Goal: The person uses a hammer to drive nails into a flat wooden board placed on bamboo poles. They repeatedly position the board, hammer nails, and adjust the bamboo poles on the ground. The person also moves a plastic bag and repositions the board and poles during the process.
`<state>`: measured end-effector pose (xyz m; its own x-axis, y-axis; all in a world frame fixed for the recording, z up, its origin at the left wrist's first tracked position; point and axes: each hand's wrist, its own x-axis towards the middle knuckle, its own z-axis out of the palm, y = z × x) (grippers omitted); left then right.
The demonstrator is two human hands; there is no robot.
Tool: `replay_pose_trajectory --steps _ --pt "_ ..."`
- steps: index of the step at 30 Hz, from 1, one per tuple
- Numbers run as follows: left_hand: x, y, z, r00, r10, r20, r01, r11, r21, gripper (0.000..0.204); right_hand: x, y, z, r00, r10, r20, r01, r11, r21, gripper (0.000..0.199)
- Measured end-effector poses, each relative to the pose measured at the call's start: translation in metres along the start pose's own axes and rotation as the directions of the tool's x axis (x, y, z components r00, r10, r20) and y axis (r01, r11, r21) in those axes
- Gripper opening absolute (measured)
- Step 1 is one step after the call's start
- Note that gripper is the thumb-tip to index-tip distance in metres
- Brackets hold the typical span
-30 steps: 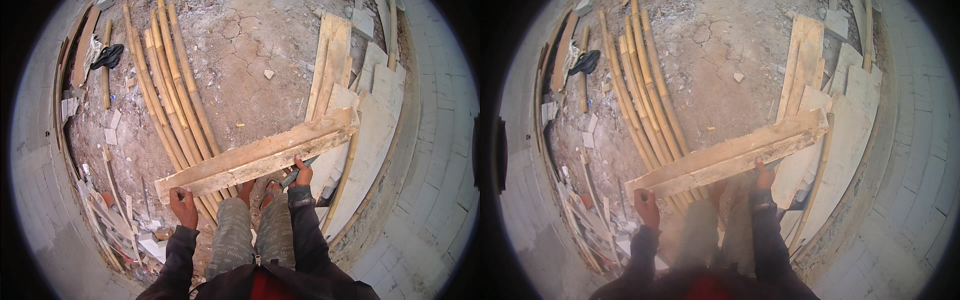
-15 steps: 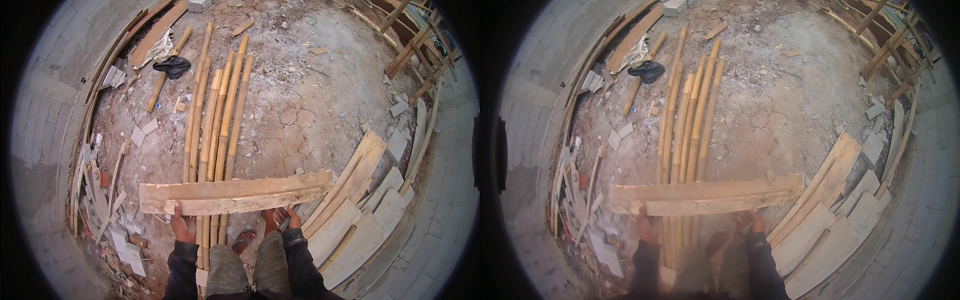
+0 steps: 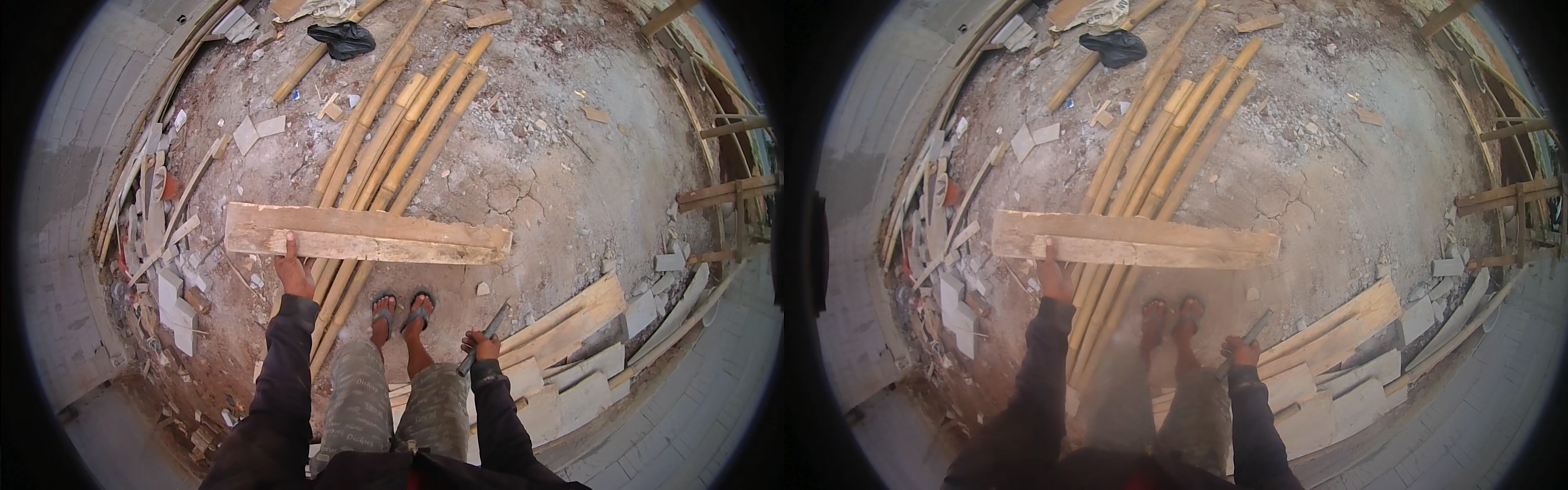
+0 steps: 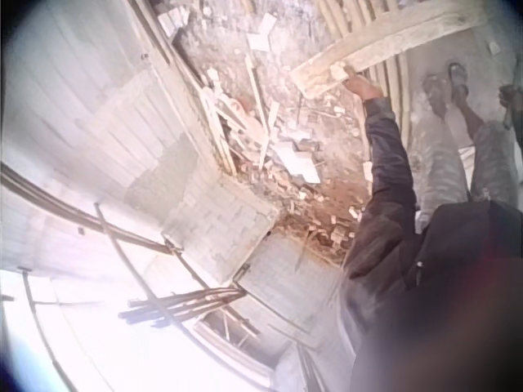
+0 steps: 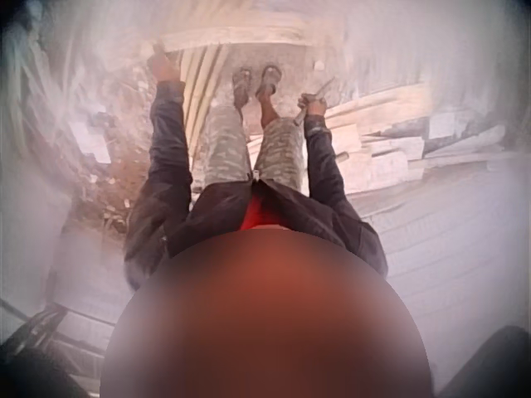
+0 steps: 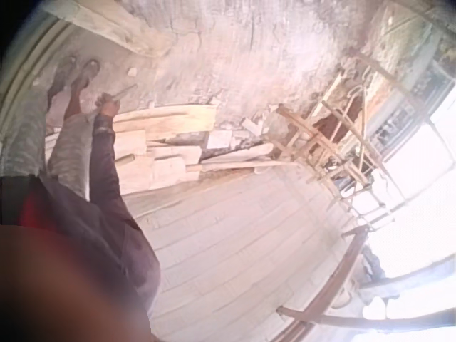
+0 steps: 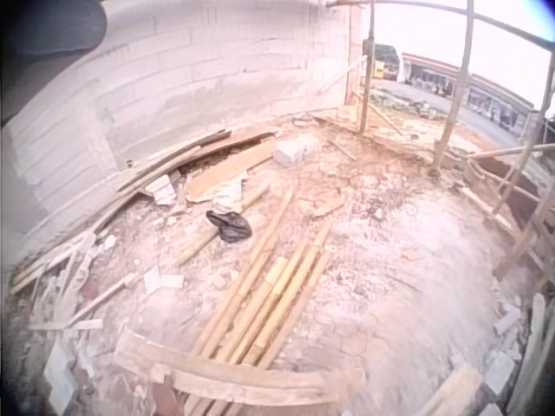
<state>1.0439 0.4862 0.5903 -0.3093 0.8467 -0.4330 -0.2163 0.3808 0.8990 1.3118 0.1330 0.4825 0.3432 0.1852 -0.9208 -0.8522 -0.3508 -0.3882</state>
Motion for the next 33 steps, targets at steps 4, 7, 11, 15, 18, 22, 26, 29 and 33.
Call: replay_pose_trajectory --steps 4,7,11,15,18,22,26,29,33 --pt "0.054 -0.022 0.048 1.000 -0.001 0.023 0.000 0.999 0.043 0.062 0.021 -0.030 0.013 0.998 -0.043 0.036 0.047 0.991 -0.124 0.031" --pt "0.093 -0.041 0.064 1.000 -0.018 0.015 0.017 0.998 0.066 0.064 0.034 -0.046 0.031 0.994 -0.065 0.089 0.081 0.977 -0.198 0.037" --pt "0.175 -0.080 0.078 0.995 -0.081 0.056 0.076 0.994 0.083 0.062 0.055 -0.066 0.063 0.989 -0.071 0.129 0.105 0.954 -0.281 0.035" --pt "0.283 -0.139 0.072 0.938 -0.327 0.112 0.340 0.931 -0.130 0.054 0.089 -0.072 0.090 0.989 -0.062 0.133 0.113 0.903 -0.414 0.033" --pt "0.316 -0.194 0.058 0.884 -0.468 0.015 0.456 0.867 0.201 0.057 0.113 -0.069 0.108 0.984 -0.079 0.159 0.153 0.835 -0.529 0.035" --pt "0.295 -0.248 0.060 0.842 -0.527 -0.115 0.525 0.753 0.397 0.061 0.132 -0.068 0.146 0.987 -0.051 0.152 0.136 0.772 -0.621 0.035" --pt "0.260 -0.277 0.071 0.833 -0.541 -0.117 0.546 0.769 0.331 0.062 0.137 -0.085 0.190 0.991 0.043 0.130 0.066 0.681 -0.729 0.031" --pt "0.256 -0.285 0.077 0.858 -0.502 -0.108 0.512 0.819 0.260 0.062 0.146 -0.105 0.221 0.987 0.064 0.150 0.095 0.521 -0.848 0.029" --pt "0.257 -0.293 0.089 0.932 -0.321 -0.170 0.362 0.849 0.385 0.064 0.163 -0.126 0.257 0.955 -0.029 0.296 0.291 0.295 -0.910 0.032"
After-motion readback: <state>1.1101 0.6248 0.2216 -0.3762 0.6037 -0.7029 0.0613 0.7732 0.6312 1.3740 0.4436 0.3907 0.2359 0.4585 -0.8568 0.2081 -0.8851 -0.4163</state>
